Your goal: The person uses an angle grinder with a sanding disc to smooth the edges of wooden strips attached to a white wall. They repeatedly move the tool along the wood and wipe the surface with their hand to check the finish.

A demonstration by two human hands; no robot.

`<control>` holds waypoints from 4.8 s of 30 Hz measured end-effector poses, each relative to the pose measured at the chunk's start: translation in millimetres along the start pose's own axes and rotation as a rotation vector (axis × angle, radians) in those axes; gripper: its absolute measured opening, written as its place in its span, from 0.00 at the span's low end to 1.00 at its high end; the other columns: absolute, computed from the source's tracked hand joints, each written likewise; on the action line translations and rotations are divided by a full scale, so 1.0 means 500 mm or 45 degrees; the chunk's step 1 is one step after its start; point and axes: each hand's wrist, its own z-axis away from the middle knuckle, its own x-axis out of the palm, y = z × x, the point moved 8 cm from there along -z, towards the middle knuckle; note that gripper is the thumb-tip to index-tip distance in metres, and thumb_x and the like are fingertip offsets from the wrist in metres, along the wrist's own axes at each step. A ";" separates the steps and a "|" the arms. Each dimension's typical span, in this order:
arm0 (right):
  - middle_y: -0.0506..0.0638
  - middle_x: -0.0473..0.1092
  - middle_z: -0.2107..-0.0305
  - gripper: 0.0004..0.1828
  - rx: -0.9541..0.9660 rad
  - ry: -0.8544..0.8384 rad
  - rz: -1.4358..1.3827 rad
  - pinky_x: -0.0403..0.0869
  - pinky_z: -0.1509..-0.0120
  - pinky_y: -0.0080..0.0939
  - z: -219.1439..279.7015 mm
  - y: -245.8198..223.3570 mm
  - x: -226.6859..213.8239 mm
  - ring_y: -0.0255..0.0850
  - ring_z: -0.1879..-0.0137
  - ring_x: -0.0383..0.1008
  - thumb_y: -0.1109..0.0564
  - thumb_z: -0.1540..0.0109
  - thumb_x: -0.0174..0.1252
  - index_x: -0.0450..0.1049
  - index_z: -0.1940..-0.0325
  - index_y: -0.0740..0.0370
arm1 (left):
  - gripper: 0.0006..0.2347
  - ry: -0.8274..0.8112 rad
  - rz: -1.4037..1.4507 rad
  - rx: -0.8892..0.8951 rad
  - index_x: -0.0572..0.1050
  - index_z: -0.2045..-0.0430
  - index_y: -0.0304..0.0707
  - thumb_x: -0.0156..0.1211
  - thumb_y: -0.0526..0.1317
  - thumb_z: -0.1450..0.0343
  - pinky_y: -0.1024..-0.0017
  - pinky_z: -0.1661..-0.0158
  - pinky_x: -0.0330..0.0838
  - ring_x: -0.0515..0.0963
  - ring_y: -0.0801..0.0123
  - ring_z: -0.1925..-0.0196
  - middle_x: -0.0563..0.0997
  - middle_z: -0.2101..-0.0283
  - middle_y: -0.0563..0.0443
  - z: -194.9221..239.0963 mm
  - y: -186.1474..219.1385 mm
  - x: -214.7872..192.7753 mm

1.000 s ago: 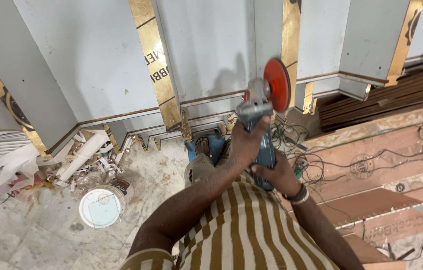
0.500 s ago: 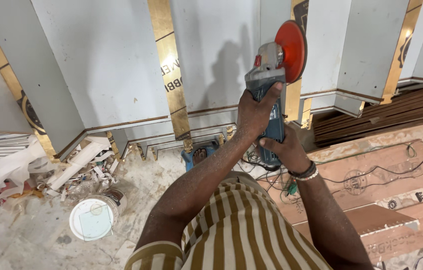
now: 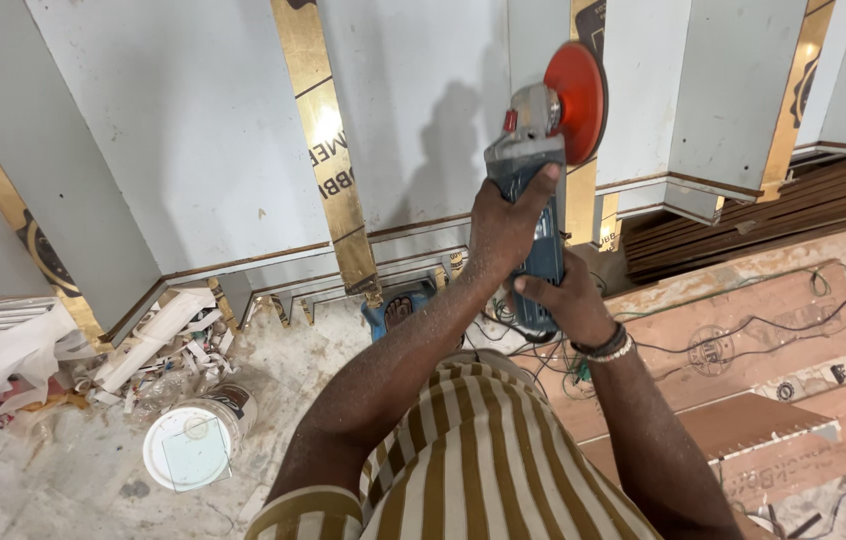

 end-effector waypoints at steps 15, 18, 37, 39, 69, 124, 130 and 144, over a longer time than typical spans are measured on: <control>0.56 0.79 0.68 0.23 0.186 -0.015 -0.008 0.83 0.62 0.41 0.108 0.098 0.003 0.41 0.64 0.83 0.51 0.41 0.65 0.71 0.50 0.70 | 0.28 0.023 -0.001 -0.069 0.75 0.60 0.25 0.64 0.59 0.33 0.70 0.69 0.80 0.84 0.68 0.71 0.81 0.72 0.47 0.101 -0.083 0.017; 0.57 0.79 0.68 0.23 0.227 -0.017 0.029 0.82 0.63 0.40 0.127 0.127 0.002 0.41 0.66 0.83 0.50 0.41 0.66 0.73 0.50 0.70 | 0.29 0.030 -0.030 -0.137 0.74 0.60 0.24 0.64 0.60 0.33 0.70 0.69 0.81 0.85 0.67 0.70 0.81 0.72 0.46 0.121 -0.110 0.015; 0.53 0.78 0.65 0.26 0.251 -0.113 0.127 0.82 0.59 0.39 0.163 0.131 0.039 0.38 0.64 0.81 0.53 0.44 0.66 0.69 0.47 0.69 | 0.28 -0.004 0.118 -0.062 0.73 0.55 0.28 0.60 0.60 0.30 0.70 0.63 0.84 0.86 0.67 0.64 0.81 0.66 0.47 0.173 -0.174 -0.004; 0.53 0.79 0.66 0.25 0.223 -0.104 0.094 0.82 0.60 0.39 0.141 0.110 0.033 0.38 0.65 0.81 0.52 0.44 0.66 0.70 0.48 0.69 | 0.28 0.025 0.088 -0.046 0.74 0.56 0.28 0.61 0.61 0.31 0.70 0.64 0.83 0.86 0.67 0.64 0.82 0.67 0.47 0.147 -0.150 -0.005; 0.56 0.79 0.62 0.31 0.463 -0.147 0.137 0.81 0.54 0.41 0.262 0.196 0.000 0.41 0.60 0.81 0.52 0.47 0.68 0.69 0.44 0.69 | 0.24 0.017 0.039 -0.143 0.77 0.62 0.29 0.62 0.59 0.30 0.68 0.67 0.80 0.83 0.67 0.69 0.80 0.71 0.48 0.263 -0.198 0.047; 0.54 0.76 0.59 0.36 0.439 -0.298 0.162 0.80 0.53 0.40 0.215 0.266 0.039 0.39 0.58 0.79 0.51 0.49 0.70 0.66 0.42 0.67 | 0.23 0.236 0.196 -0.057 0.76 0.54 0.29 0.65 0.54 0.28 0.68 0.60 0.80 0.84 0.66 0.61 0.84 0.64 0.46 0.278 -0.262 -0.016; 0.54 0.76 0.56 0.39 0.262 -0.291 0.221 0.78 0.47 0.42 0.209 0.235 0.030 0.40 0.52 0.78 0.49 0.50 0.70 0.66 0.40 0.68 | 0.22 0.187 0.300 0.038 0.74 0.52 0.30 0.65 0.52 0.28 0.67 0.57 0.81 0.85 0.65 0.59 0.82 0.60 0.46 0.276 -0.227 -0.006; 0.53 0.77 0.57 0.35 0.180 -0.149 0.195 0.79 0.49 0.40 0.195 0.175 -0.005 0.39 0.54 0.80 0.50 0.47 0.69 0.66 0.42 0.70 | 0.26 0.086 0.058 0.035 0.72 0.50 0.29 0.63 0.57 0.28 0.66 0.55 0.81 0.85 0.66 0.57 0.82 0.61 0.46 0.231 -0.163 0.025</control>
